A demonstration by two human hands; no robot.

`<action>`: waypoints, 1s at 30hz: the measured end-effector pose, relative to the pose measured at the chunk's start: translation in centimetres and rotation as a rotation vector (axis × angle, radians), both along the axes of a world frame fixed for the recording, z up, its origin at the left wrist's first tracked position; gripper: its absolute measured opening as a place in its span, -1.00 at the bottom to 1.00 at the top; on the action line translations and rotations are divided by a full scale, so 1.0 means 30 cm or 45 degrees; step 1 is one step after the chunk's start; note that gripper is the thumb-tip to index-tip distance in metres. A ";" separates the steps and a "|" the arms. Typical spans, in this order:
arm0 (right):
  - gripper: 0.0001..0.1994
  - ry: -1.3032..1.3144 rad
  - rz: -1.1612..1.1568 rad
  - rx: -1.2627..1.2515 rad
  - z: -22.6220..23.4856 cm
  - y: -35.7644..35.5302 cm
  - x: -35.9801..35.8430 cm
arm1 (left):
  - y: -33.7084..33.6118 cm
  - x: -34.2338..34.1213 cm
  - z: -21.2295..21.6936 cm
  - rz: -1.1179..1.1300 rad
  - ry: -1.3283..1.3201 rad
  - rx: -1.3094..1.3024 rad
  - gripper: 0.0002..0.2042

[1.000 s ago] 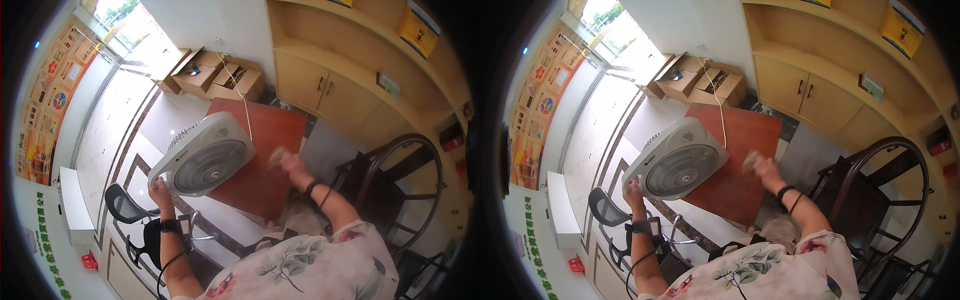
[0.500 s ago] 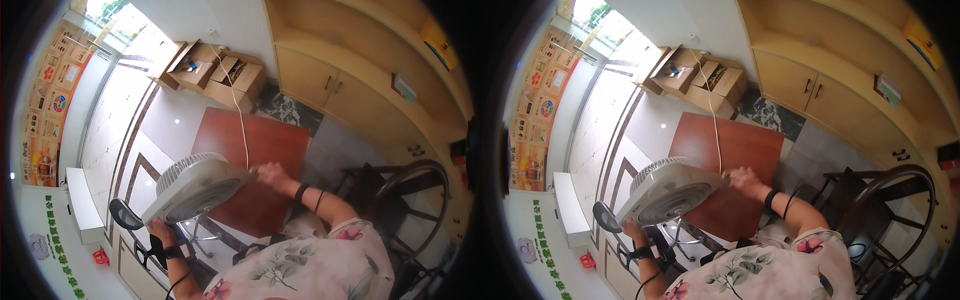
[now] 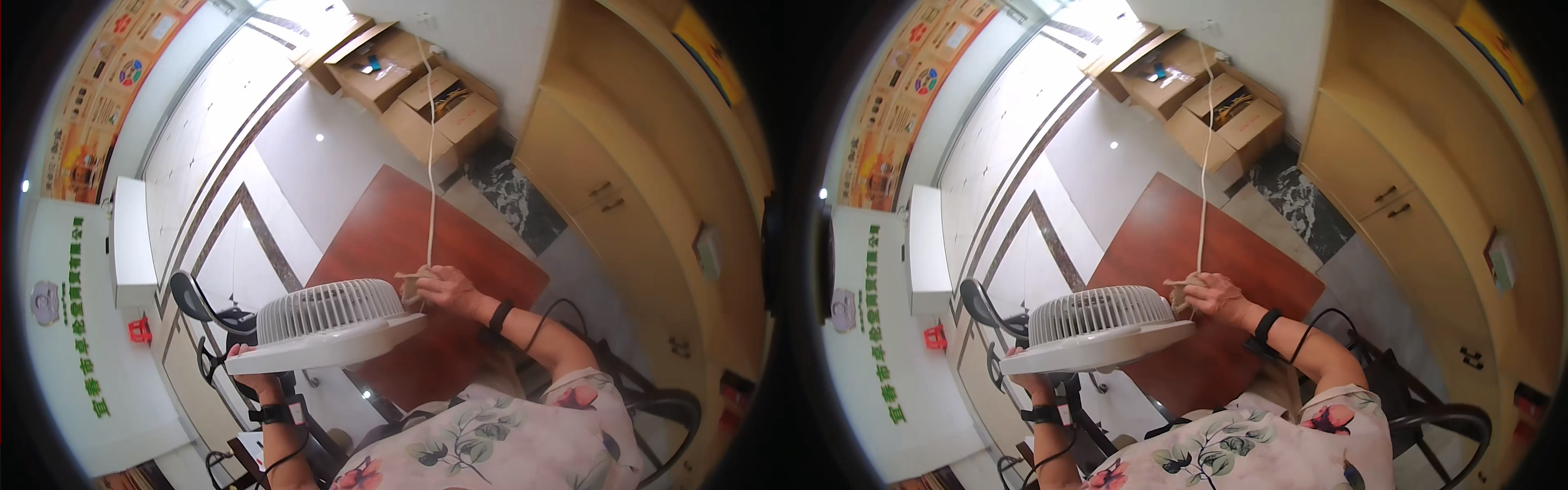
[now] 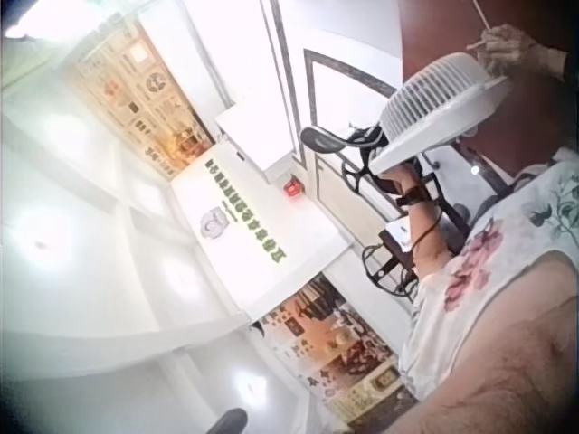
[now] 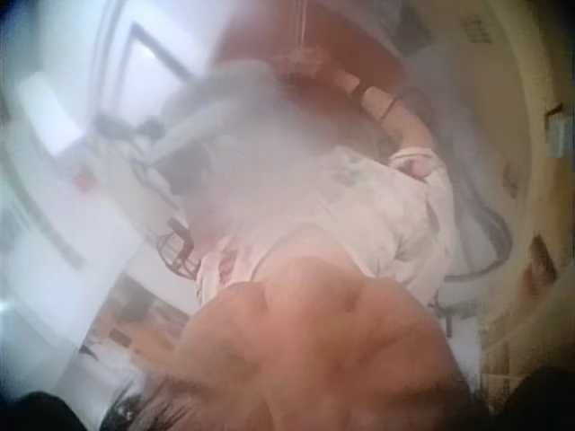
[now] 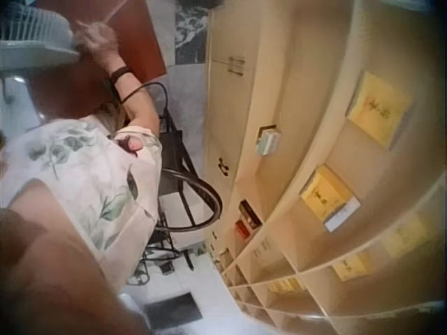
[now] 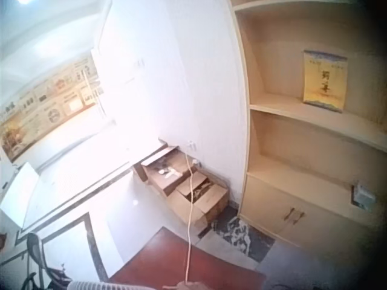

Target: Cleaning a table and a wooden chair using a cloth.

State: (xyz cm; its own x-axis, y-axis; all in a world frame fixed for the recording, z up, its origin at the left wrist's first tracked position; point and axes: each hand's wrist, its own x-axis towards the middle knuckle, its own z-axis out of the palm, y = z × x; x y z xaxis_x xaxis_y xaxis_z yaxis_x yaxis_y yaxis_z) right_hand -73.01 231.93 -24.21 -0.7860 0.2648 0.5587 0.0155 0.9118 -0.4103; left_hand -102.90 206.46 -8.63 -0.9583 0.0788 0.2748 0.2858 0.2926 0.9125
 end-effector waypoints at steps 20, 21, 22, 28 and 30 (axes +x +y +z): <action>-0.88 -0.233 0.672 0.245 -0.068 0.179 -0.520 | -0.008 0.084 -0.017 0.062 -0.199 0.153 -0.77; -0.88 -0.244 0.494 0.237 -0.074 0.180 -0.583 | -0.021 0.083 -0.017 0.073 -0.188 0.135 -0.78; -0.87 -0.249 0.317 0.224 -0.081 0.186 -0.644 | -0.045 0.082 -0.015 0.079 -0.179 0.122 -0.78; -0.71 -0.749 -0.819 -0.021 -0.069 0.435 -0.668 | -0.027 0.066 -0.023 0.048 -0.182 0.161 -0.78; -0.66 -0.837 -0.854 -0.156 -0.044 0.444 -0.612 | -0.025 0.055 -0.020 0.019 -0.196 0.203 -0.78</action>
State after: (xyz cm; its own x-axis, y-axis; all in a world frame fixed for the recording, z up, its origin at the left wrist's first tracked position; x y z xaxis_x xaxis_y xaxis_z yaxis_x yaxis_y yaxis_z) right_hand -91.37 245.25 -25.54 -0.5958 0.8031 -0.0037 0.7831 0.5799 -0.2248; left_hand -101.25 205.71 -9.24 -0.9906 0.0316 0.1335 0.1366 0.1440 0.9801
